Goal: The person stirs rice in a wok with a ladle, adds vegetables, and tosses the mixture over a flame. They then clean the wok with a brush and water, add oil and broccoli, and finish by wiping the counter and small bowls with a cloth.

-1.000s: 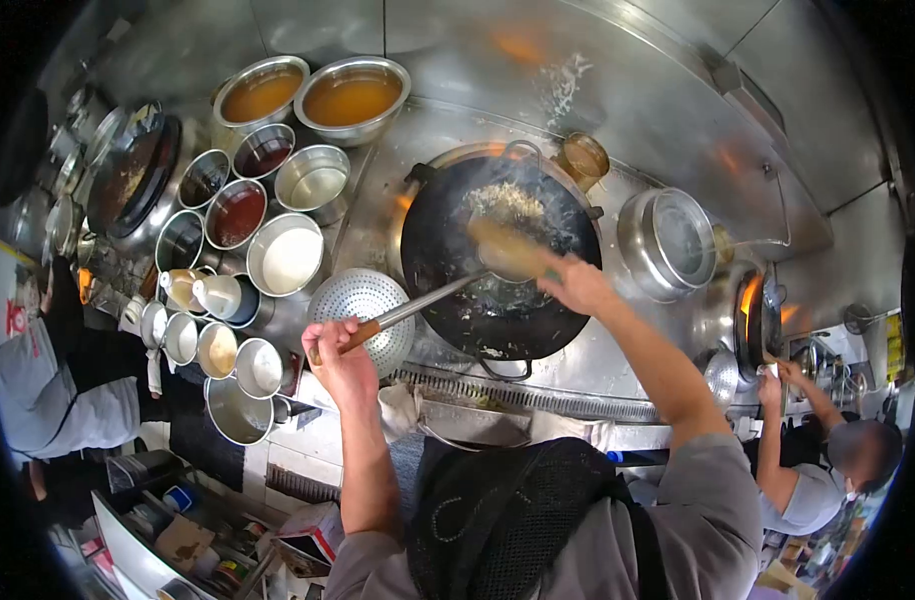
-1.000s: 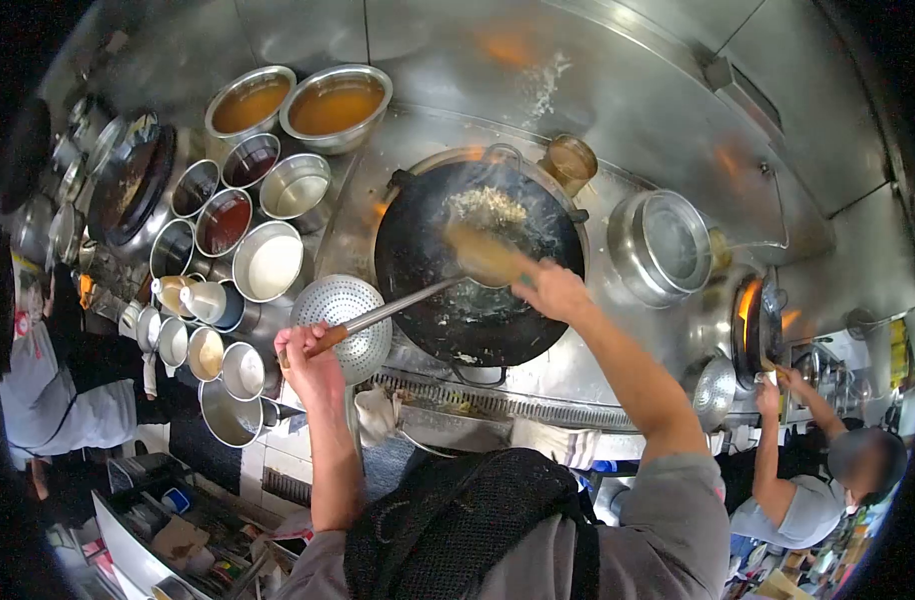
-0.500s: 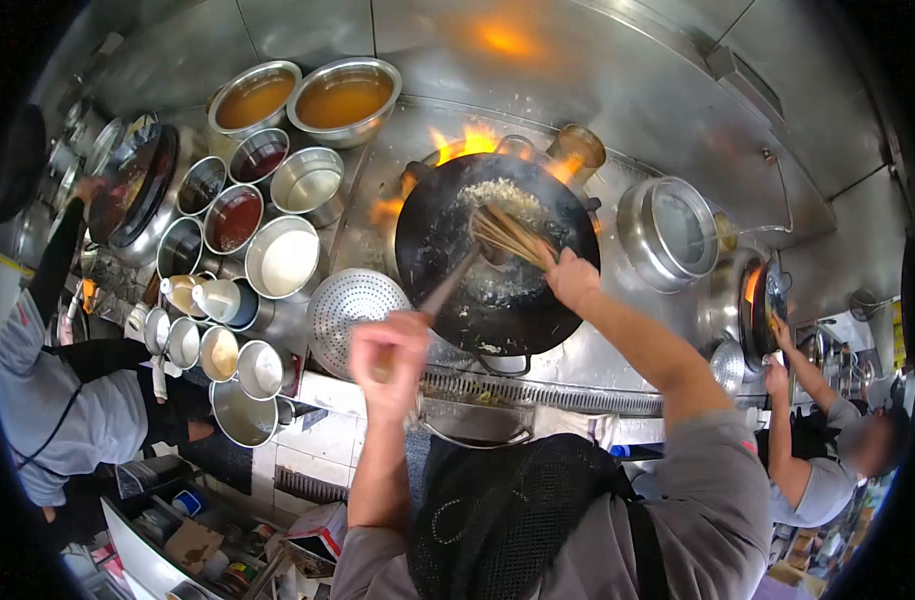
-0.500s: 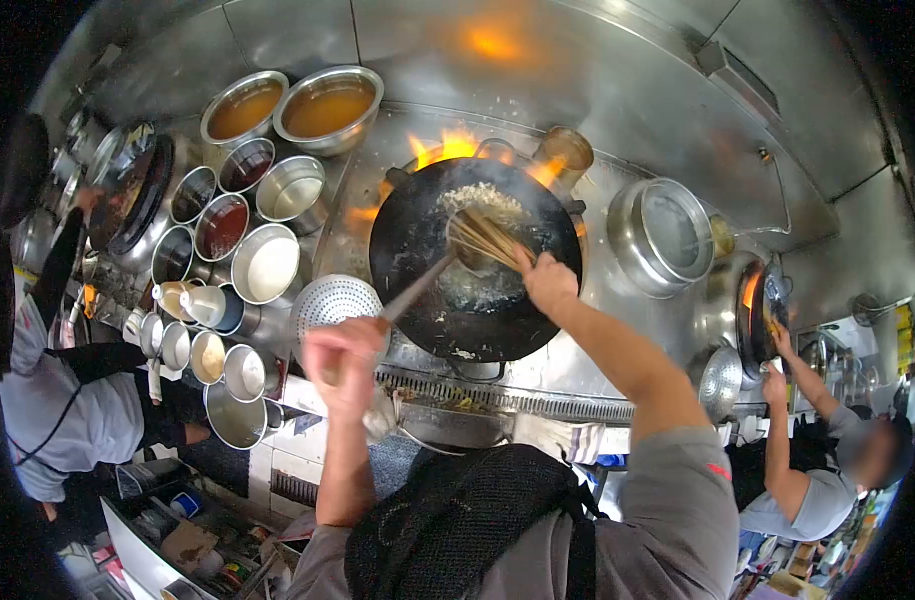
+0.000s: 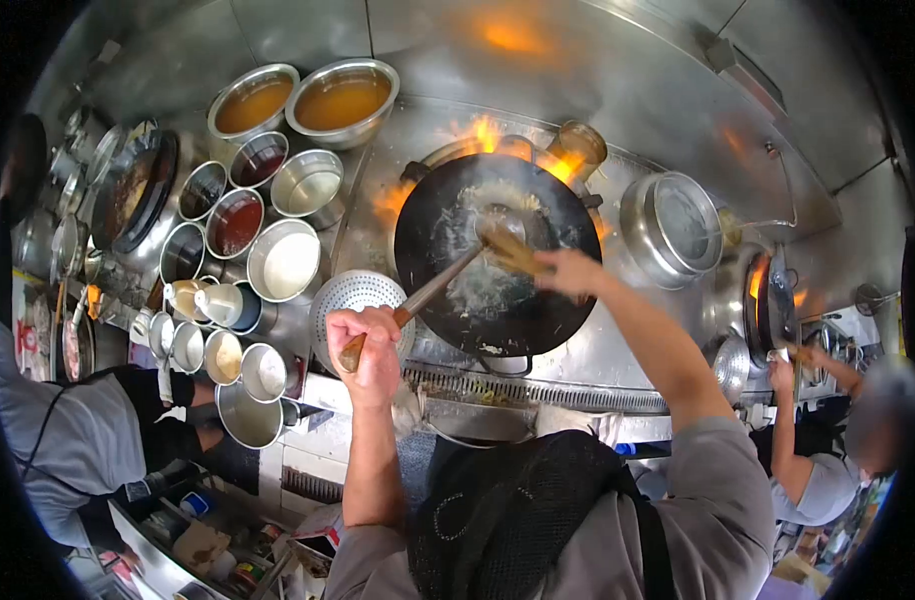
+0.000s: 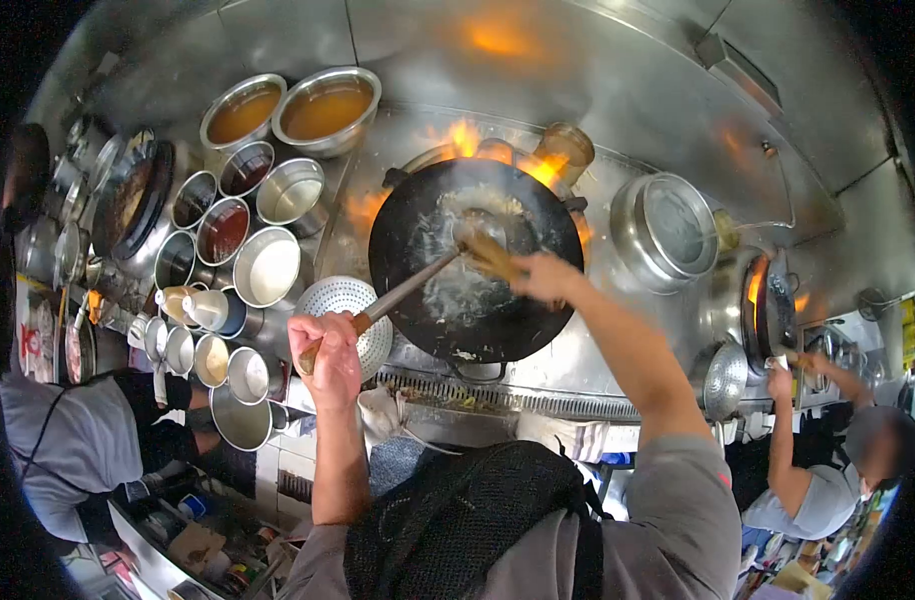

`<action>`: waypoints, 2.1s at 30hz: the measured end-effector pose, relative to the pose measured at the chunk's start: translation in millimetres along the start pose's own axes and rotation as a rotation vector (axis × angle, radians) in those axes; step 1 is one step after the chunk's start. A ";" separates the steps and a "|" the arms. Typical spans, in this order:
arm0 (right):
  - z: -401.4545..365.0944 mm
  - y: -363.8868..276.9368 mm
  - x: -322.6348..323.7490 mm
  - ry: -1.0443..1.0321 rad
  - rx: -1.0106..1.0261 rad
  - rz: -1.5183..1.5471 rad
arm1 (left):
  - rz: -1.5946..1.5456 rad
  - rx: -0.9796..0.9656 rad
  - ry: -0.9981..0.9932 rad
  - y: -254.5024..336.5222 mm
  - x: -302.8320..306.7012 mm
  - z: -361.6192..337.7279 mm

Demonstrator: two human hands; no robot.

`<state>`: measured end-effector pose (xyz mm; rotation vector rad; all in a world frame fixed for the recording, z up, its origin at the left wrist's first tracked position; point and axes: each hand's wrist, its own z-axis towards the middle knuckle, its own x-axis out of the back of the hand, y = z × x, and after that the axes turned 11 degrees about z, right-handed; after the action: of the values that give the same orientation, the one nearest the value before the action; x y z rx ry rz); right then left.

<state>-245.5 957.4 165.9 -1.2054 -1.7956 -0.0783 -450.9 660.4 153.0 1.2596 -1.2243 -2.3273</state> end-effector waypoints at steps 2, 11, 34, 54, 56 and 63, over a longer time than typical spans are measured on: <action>13.9 39.1 -32.6 0.015 0.068 0.124 | -0.024 -0.010 0.005 -3.0 5.9 2.2; -10.3 1.0 -6.0 0.685 -0.105 -0.169 | 0.113 0.181 0.099 -12.2 50.8 -44.9; 5.2 0.2 -22.0 0.358 0.077 -0.315 | 1.331 0.327 -0.748 28.6 38.4 -42.7; -31.3 -0.2 -47.7 0.437 0.135 -0.287 | 0.137 1.181 -0.287 -16.5 28.6 -96.2; -39.4 3.6 -50.4 0.320 0.240 -0.352 | 0.570 0.960 -0.439 -16.7 22.2 -95.2; -30.3 -7.8 23.3 0.547 0.046 -0.292 | 1.527 0.236 -0.627 -6.9 -6.7 -83.9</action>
<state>-233.2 954.1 202.7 -0.7810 -1.4593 -0.4853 -380.6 620.9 127.9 -0.5025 -1.6943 -1.3156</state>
